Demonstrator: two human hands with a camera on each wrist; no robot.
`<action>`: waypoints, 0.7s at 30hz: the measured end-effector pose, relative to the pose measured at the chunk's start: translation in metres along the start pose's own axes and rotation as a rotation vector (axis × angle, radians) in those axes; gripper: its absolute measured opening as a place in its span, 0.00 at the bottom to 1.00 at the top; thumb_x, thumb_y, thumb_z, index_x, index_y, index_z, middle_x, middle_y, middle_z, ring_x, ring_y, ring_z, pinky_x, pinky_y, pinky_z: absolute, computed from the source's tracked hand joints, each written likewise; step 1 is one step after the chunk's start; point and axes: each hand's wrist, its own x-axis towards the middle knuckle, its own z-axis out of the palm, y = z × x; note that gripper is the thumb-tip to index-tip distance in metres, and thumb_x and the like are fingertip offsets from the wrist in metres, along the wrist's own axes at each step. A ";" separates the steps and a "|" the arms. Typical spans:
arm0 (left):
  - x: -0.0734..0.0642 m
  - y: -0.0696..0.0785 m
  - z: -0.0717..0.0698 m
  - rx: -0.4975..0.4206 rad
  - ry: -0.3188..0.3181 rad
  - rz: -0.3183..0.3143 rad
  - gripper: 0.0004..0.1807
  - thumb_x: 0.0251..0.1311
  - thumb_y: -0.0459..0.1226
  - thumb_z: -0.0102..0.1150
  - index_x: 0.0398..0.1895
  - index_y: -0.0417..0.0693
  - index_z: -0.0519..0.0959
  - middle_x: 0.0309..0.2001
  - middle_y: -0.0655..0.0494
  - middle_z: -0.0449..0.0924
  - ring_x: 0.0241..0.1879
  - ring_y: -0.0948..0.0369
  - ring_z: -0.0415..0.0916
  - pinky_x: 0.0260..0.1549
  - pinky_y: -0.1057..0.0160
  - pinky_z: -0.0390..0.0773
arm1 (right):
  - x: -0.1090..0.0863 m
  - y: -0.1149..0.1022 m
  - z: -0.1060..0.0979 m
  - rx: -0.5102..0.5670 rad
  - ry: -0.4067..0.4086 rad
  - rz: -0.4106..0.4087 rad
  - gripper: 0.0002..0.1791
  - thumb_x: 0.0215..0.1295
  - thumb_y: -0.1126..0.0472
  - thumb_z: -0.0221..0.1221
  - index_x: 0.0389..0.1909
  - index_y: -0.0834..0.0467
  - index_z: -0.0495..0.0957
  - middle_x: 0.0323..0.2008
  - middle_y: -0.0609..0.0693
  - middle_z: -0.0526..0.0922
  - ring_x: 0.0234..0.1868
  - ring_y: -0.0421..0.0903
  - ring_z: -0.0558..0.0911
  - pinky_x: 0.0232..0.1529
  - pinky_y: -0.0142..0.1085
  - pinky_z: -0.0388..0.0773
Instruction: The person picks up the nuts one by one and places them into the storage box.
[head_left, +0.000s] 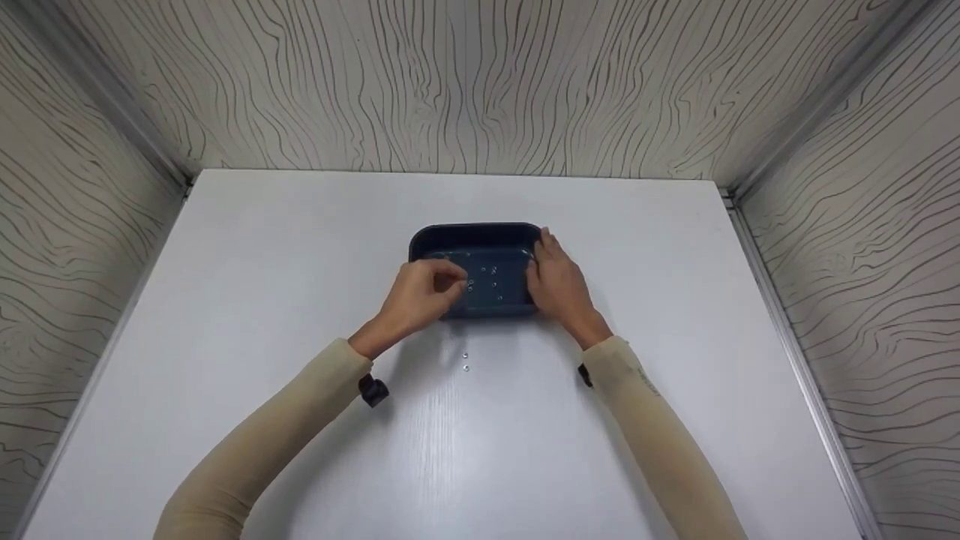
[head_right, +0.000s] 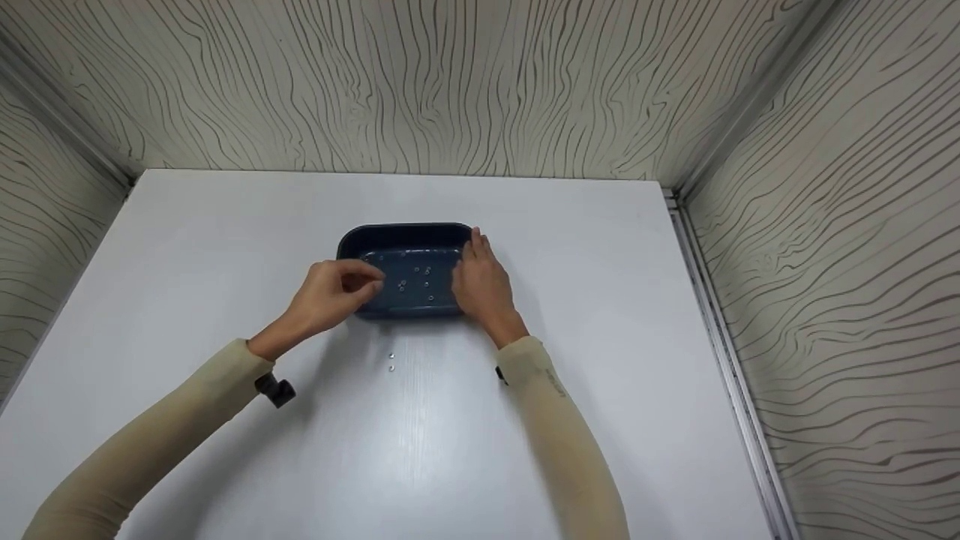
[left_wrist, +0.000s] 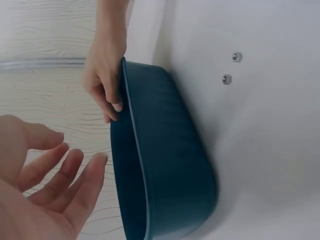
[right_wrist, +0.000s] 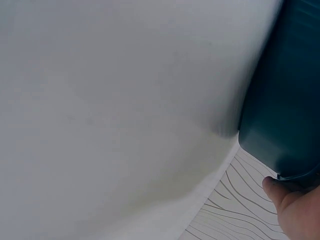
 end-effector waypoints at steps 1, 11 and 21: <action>-0.002 0.001 0.001 0.019 -0.008 0.021 0.09 0.68 0.34 0.64 0.46 0.41 0.90 0.45 0.48 0.92 0.42 0.56 0.88 0.45 0.53 0.88 | 0.000 0.000 0.000 0.001 -0.002 0.001 0.29 0.80 0.60 0.49 0.73 0.75 0.66 0.80 0.68 0.60 0.81 0.62 0.63 0.81 0.54 0.64; -0.025 0.006 0.012 0.252 -0.073 0.221 0.10 0.68 0.35 0.65 0.48 0.43 0.91 0.45 0.50 0.90 0.46 0.56 0.89 0.45 0.59 0.89 | -0.001 0.001 -0.001 0.007 0.005 -0.004 0.29 0.80 0.60 0.50 0.73 0.75 0.66 0.80 0.68 0.60 0.82 0.62 0.63 0.81 0.53 0.63; -0.052 0.001 0.030 0.441 -0.079 0.459 0.12 0.67 0.32 0.66 0.52 0.44 0.87 0.44 0.52 0.87 0.41 0.59 0.88 0.39 0.61 0.88 | -0.002 0.002 0.001 0.006 0.018 -0.012 0.29 0.80 0.60 0.49 0.73 0.75 0.66 0.80 0.68 0.60 0.81 0.63 0.64 0.81 0.53 0.64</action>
